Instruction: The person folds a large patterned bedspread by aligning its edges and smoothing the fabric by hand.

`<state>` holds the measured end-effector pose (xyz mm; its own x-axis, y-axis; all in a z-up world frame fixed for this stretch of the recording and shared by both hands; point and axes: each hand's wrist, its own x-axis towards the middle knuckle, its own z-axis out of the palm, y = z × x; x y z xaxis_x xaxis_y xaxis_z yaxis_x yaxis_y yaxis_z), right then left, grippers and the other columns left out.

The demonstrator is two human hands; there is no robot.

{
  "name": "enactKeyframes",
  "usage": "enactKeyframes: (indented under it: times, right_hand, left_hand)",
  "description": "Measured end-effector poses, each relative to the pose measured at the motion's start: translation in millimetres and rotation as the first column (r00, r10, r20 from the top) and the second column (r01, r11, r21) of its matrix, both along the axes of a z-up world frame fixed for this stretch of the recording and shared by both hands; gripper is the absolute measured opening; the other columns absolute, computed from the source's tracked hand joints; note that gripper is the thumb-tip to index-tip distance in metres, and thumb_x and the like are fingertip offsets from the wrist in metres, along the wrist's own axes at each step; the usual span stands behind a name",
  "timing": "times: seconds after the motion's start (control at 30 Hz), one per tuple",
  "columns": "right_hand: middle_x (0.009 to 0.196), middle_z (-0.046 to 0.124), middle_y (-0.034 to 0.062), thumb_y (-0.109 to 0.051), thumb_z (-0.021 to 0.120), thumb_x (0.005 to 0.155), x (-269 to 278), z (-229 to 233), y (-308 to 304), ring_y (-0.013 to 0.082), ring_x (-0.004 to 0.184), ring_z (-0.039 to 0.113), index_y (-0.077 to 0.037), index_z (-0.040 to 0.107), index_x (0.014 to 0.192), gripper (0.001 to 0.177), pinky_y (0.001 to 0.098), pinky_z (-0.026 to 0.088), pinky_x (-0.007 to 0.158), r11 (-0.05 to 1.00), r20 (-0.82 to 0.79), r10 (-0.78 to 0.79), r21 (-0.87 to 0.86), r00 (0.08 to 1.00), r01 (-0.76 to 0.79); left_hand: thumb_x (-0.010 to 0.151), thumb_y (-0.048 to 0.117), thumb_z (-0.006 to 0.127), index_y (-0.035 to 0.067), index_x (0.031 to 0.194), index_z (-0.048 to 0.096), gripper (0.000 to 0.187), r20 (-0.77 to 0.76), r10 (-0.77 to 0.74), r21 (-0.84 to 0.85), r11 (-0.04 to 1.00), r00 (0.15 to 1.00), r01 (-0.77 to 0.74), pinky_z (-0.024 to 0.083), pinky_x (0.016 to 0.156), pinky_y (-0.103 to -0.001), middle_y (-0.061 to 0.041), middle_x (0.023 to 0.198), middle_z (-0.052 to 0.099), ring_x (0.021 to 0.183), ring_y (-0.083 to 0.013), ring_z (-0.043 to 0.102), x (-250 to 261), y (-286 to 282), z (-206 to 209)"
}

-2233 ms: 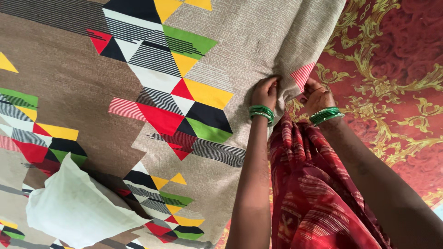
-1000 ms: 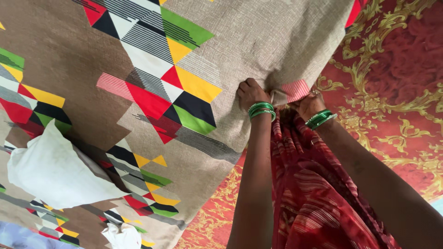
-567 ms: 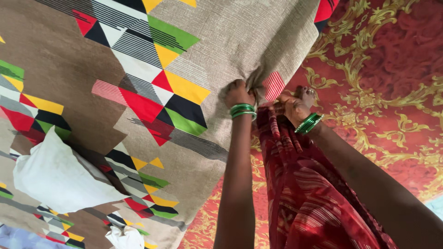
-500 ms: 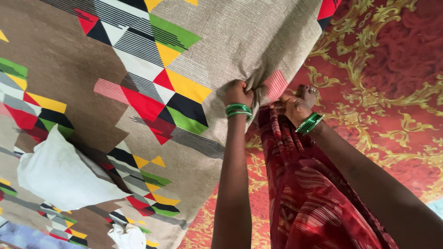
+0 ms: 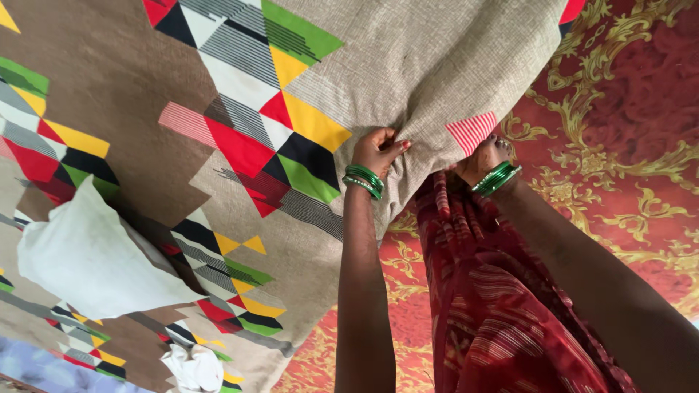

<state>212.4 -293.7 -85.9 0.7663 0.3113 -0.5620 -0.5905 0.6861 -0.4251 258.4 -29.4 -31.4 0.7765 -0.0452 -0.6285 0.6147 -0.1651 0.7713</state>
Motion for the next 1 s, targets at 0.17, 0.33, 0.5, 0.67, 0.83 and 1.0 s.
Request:
enactKeyframes:
  times: [0.17,0.33,0.5,0.67,0.83,1.0]
  right_hand:
    - [0.131,0.063,0.0141,-0.042,0.044,0.115,-10,-28,0,0.0262,0.107,0.066,-0.004,0.054,0.143,0.048,0.0459,0.057,0.091,0.987,-0.325,-0.131,-0.134,0.937,0.091]
    - [0.120,0.069,0.0164,-0.034,0.044,0.107,-1,-61,15,0.0294,0.103,0.069,-0.001,0.060,0.128,0.042,0.0492,0.061,0.090,0.922,-0.554,-0.251,-0.387,0.794,0.021]
    - [0.112,0.074,0.0199,-0.024,0.047,0.101,37,-108,5,0.0334,0.104,0.073,0.003,0.068,0.113,0.036,0.0524,0.063,0.092,0.883,-0.661,-0.380,-0.468,0.647,0.041]
    - [0.120,0.067,0.0190,-0.024,0.045,0.103,31,-147,0,0.0346,0.112,0.063,0.000,0.063,0.119,0.034,0.0530,0.055,0.099,0.927,-0.558,-0.349,-0.323,0.753,0.191]
    - [0.138,0.057,0.0139,-0.028,0.040,0.104,34,-147,6,0.0317,0.128,0.053,-0.007,0.056,0.135,0.040,0.0473,0.047,0.106,0.532,-0.423,0.320,-0.660,0.848,-0.530]
    - [0.156,0.047,0.0088,-0.033,0.035,0.105,97,-134,14,0.0288,0.143,0.043,-0.015,0.049,0.150,0.051,0.0416,0.038,0.113,-0.632,-0.659,0.747,-0.744,0.084,-0.217]
  left_hand:
    - [0.085,0.010,0.084,-0.003,0.103,0.068,0.028,0.000,0.068,-0.193,0.979,0.998,-0.066,0.053,0.068,-0.023,-0.002,0.087,0.071,0.077,-0.0054,0.062,1,6,8]
    - [0.085,0.011,0.084,-0.003,0.102,0.069,0.027,-0.005,-0.027,-0.077,0.997,1.000,0.027,0.053,0.065,-0.023,0.001,0.085,0.070,0.074,-0.0043,0.059,7,13,34]
    - [0.085,0.011,0.083,-0.003,0.100,0.070,0.024,0.005,-0.009,-0.168,0.986,1.000,0.010,0.053,0.066,-0.024,0.001,0.084,0.069,0.075,-0.0032,0.058,9,9,42]
    - [0.085,0.012,0.085,-0.002,0.096,0.070,0.023,0.043,-0.048,-0.100,0.994,0.998,0.052,0.052,0.065,-0.024,0.000,0.082,0.069,0.074,-0.0031,0.056,11,4,50]
    - [0.082,0.020,0.085,0.002,0.098,0.073,0.027,-0.074,-0.162,0.180,0.968,0.984,0.173,0.055,0.062,-0.027,-0.004,0.080,0.073,0.068,-0.0105,0.064,11,-19,45]
    - [0.086,0.020,0.081,0.006,0.115,0.068,0.035,0.107,0.005,0.069,0.998,0.994,-0.012,0.061,0.078,-0.028,-0.008,0.105,0.076,0.090,-0.0129,0.073,-12,-57,-9]
